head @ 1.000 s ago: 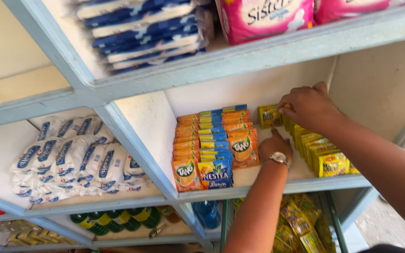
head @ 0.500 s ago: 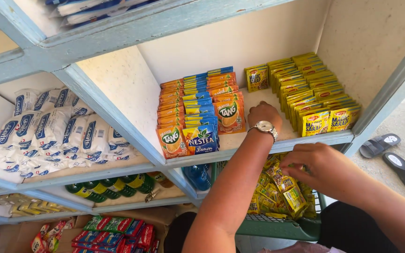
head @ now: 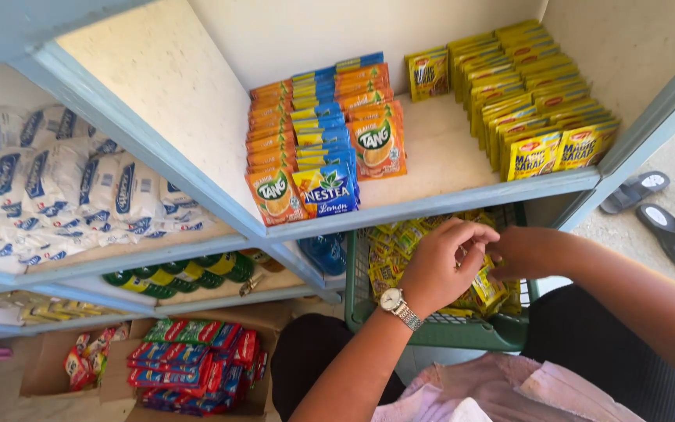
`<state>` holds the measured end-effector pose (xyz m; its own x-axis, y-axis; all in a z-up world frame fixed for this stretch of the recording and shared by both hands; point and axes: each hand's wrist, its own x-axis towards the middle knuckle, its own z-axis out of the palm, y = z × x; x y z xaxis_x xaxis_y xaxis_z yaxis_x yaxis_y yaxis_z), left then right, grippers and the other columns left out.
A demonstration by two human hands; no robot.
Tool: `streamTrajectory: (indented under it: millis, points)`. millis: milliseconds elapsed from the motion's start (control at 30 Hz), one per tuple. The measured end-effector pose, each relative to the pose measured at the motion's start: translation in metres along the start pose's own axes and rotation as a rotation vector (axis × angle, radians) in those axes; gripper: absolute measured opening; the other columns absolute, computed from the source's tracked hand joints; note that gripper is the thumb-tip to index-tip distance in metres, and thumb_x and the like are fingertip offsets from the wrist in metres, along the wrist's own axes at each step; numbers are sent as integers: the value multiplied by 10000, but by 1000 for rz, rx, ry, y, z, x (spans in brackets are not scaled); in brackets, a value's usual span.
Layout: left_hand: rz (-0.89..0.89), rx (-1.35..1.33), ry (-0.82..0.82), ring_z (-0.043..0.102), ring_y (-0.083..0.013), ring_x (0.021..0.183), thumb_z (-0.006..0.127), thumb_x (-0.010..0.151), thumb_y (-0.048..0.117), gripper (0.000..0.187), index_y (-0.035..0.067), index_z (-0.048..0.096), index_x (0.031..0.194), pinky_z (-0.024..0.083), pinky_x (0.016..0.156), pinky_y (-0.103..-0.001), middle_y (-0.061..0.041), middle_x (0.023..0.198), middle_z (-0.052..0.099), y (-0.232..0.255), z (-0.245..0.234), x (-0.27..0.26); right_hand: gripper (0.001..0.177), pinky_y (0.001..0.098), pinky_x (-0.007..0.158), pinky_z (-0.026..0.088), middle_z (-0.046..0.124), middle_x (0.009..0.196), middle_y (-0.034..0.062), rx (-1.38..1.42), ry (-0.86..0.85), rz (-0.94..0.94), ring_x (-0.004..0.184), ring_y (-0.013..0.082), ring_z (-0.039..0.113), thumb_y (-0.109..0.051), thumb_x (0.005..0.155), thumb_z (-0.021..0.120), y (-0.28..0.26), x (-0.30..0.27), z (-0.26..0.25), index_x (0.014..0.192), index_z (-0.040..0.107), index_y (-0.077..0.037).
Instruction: Organize and stock small sachets of drink mixes and seasonings on store shelves.
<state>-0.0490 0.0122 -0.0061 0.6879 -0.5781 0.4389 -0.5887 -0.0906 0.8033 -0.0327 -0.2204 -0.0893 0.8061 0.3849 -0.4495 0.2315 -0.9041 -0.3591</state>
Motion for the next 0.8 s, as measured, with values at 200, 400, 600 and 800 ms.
streamTrajectory:
  millis: [200, 400, 600, 800]
  points:
    - [-245, -1, -47, 749, -266, 846, 611, 924, 51, 177, 65, 733, 1052, 598, 771, -362, -98, 993, 761, -121, 31, -38, 413, 420, 922, 557, 761, 1109, 128, -118, -118, 18, 1053, 314, 718, -408, 878, 763, 22, 62, 32, 1174, 711, -124]
    - [-533, 465, -329, 633, -363, 1089, 704, 844, 151, 355, 132, 711, 1198, 532, 912, -465, -143, 1198, 671, -194, 52, -65, 505, 416, 1007, 520, 695, 1262, 103, -49, -101, -41, 1195, 295, 650, -139, 813, 752, 59, 108, 102, 1299, 632, -200]
    - [-563, 780, -410, 549, -364, 1248, 632, 799, 55, 511, 237, 685, 1273, 518, 954, -475, -95, 1397, 572, -211, 67, -75, 634, 428, 1028, 502, 644, 1282, 149, -117, -154, -18, 1210, 320, 617, -203, 809, 797, 45, 123, 125, 1396, 558, -212]
    - [-591, 837, -418, 704, -340, 1057, 601, 950, 165, 224, 190, 760, 1107, 566, 882, -481, -123, 1091, 748, -268, 85, -82, 513, 439, 952, 557, 710, 1197, 191, -255, -183, -59, 1122, 351, 686, -256, 838, 776, 14, 128, 126, 1306, 649, -86]
